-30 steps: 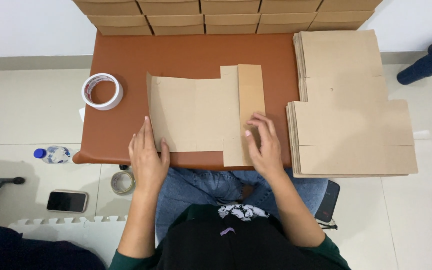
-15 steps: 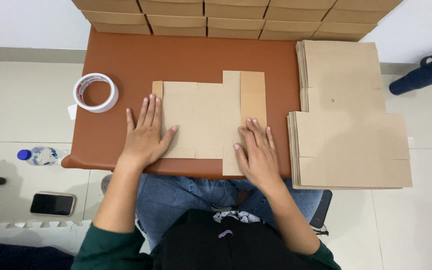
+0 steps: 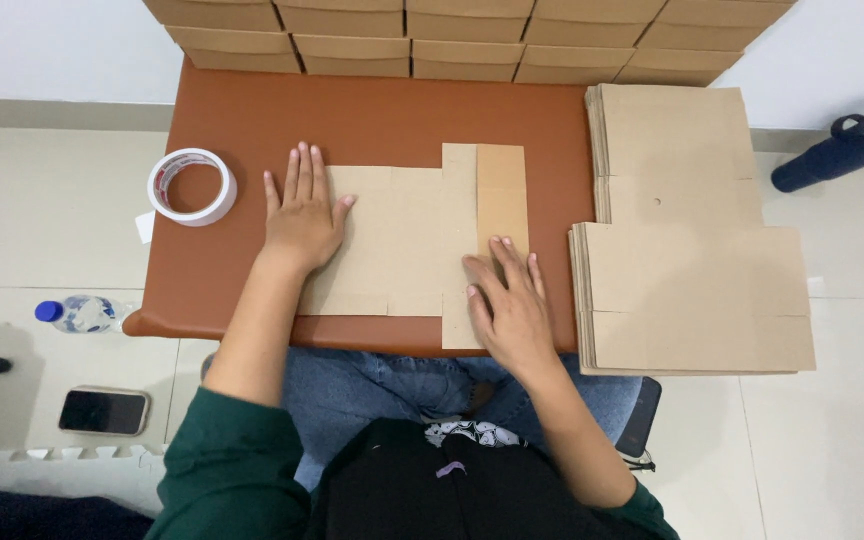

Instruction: Assembling small cardboard boxes by folding flat pre-cut sheets and tucking in the flaps.

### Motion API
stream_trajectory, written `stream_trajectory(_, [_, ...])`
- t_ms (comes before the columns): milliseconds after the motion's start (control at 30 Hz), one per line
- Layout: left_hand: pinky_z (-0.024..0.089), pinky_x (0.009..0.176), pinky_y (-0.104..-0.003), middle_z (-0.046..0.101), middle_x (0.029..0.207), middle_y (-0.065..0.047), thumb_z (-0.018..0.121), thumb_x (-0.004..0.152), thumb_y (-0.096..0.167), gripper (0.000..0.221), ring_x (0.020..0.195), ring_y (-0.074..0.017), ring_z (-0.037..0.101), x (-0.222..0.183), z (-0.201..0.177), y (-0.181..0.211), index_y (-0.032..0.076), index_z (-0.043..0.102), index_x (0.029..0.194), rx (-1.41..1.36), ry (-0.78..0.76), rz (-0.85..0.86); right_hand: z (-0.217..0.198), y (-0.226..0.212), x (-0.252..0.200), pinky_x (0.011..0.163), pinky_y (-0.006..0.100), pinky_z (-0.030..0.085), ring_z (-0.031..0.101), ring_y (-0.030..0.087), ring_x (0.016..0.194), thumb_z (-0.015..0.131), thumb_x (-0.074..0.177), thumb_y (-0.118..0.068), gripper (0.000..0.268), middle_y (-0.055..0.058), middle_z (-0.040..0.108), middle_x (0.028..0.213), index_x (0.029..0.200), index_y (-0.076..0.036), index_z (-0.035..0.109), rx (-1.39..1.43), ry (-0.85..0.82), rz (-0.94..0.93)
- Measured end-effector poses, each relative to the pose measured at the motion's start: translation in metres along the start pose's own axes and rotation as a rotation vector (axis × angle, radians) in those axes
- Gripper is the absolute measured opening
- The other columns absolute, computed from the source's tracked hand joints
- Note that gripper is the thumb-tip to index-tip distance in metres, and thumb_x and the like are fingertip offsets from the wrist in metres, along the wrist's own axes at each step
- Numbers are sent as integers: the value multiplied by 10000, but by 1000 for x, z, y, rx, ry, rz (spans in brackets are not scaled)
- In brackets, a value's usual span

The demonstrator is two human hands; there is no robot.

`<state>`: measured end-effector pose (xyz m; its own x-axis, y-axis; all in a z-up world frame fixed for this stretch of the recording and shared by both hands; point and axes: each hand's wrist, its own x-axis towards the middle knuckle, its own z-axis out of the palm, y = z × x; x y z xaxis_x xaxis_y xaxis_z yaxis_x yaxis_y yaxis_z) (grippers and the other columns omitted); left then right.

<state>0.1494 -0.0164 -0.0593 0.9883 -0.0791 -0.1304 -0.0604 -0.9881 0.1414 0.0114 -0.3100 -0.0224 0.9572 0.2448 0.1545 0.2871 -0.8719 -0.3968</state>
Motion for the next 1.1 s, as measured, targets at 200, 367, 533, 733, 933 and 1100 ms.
stream_trajectory(200, [524, 775, -376, 697, 1297, -52, 552, 948, 226, 404, 1098, -247, 663, -103, 21, -1, 148, 701, 1316, 259, 482, -156, 5, 2, -2, 1199, 589, 212, 376, 357, 1468, 517, 991, -213, 324, 190, 491, 1462, 1286, -214, 650, 21, 98, -16])
stream_trajectory(367, [495, 613, -259, 675, 912, 64, 688, 873, 318, 255, 774, -137, 644, -114, 21, -33, 282, 777, 1109, 320, 718, -147, 6, 2, -3, 1111, 462, 427, 558, 282, 1331, 607, 933, -185, 214, 89, 626, 1337, 1107, -200, 732, -28, 233, -120])
stream_trajectory(533, [509, 596, -299, 670, 862, 2, 752, 862, 221, 218, 731, -200, 669, -128, -24, -44, 204, 805, 1073, 266, 794, -126, -18, 1, -6, 906, 350, 570, 719, 240, 1038, 629, 863, -97, 187, 20, 720, 1121, 970, -183, 756, 63, 398, -107])
stream_trajectory(733, [465, 689, -322, 642, 990, 9, 821, 826, 246, 308, 872, -199, 616, -133, -15, -60, 229, 803, 1132, 297, 815, -227, -27, 20, -14, 820, 332, 574, 726, 216, 934, 609, 894, -1, 334, -11, 724, 1009, 1079, -218, 782, 172, 243, 17])
stream_trajectory(933, [355, 1029, -457, 632, 1219, -119, 789, 865, 133, 410, 1114, -283, 592, -137, -30, 31, 82, 691, 1260, 25, 751, 92, -41, 13, -34, 1006, 451, 430, 525, 371, 1284, 455, 868, 156, 607, 173, 551, 1451, 1369, -130, 647, 77, -15, 24])
stream_trajectory(1100, [206, 1183, -567, 567, 1433, -160, 607, 968, 319, 525, 1390, -313, 476, -124, -25, 101, 107, 537, 1443, -349, 158, 609, -63, 4, -45, 1185, 536, 243, 377, 346, 1456, 529, 872, -163, 625, 161, 470, 1553, 1487, -62, 488, 78, -270, -126])
